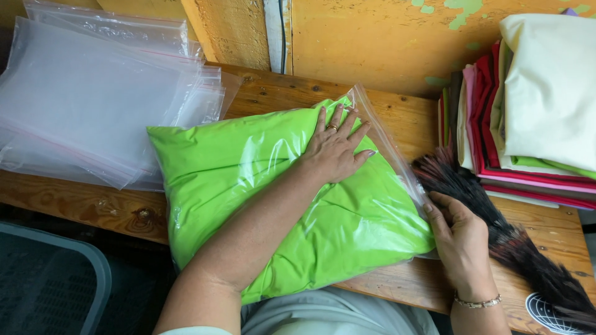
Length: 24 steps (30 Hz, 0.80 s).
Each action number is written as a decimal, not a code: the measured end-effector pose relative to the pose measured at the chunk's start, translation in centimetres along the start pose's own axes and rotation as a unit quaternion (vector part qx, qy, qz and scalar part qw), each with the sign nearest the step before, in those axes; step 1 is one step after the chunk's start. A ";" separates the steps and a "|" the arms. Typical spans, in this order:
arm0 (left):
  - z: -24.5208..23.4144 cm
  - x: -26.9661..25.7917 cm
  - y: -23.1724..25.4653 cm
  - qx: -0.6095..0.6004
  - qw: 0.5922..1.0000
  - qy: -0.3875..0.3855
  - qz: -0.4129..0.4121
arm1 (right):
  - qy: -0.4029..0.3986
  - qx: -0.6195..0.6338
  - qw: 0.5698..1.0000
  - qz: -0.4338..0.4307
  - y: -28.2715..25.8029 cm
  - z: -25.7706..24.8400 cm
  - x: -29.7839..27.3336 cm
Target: Sealing a green fabric item in a plastic bag and dusting the bag's surface with a brush.
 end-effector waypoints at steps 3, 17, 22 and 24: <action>0.0 0.0 0.1 0.008 1.000 0.000 0.003 | -0.067 0.054 0.995 0.043 0.0 0.5 0.0; -0.5 -0.5 0.5 0.026 1.000 -0.002 0.005 | -0.232 0.021 0.968 0.096 -2.1 3.0 4.1; -1.5 -1.2 0.7 -0.039 0.998 0.042 0.009 | -0.189 0.044 0.978 0.073 -0.1 4.3 6.0; -1.5 -1.2 0.7 -0.044 0.998 0.040 0.009 | -0.190 0.052 0.978 0.076 -0.8 4.1 5.5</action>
Point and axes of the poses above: each hand's wrist, its own x-axis towards the middle knuckle, its own z-axis out of the palm, y = z × x, the point moved 9 cm from there along x, towards the middle knuckle, and after that the axes turned 12 degrees about z, right-handed, at the moved point
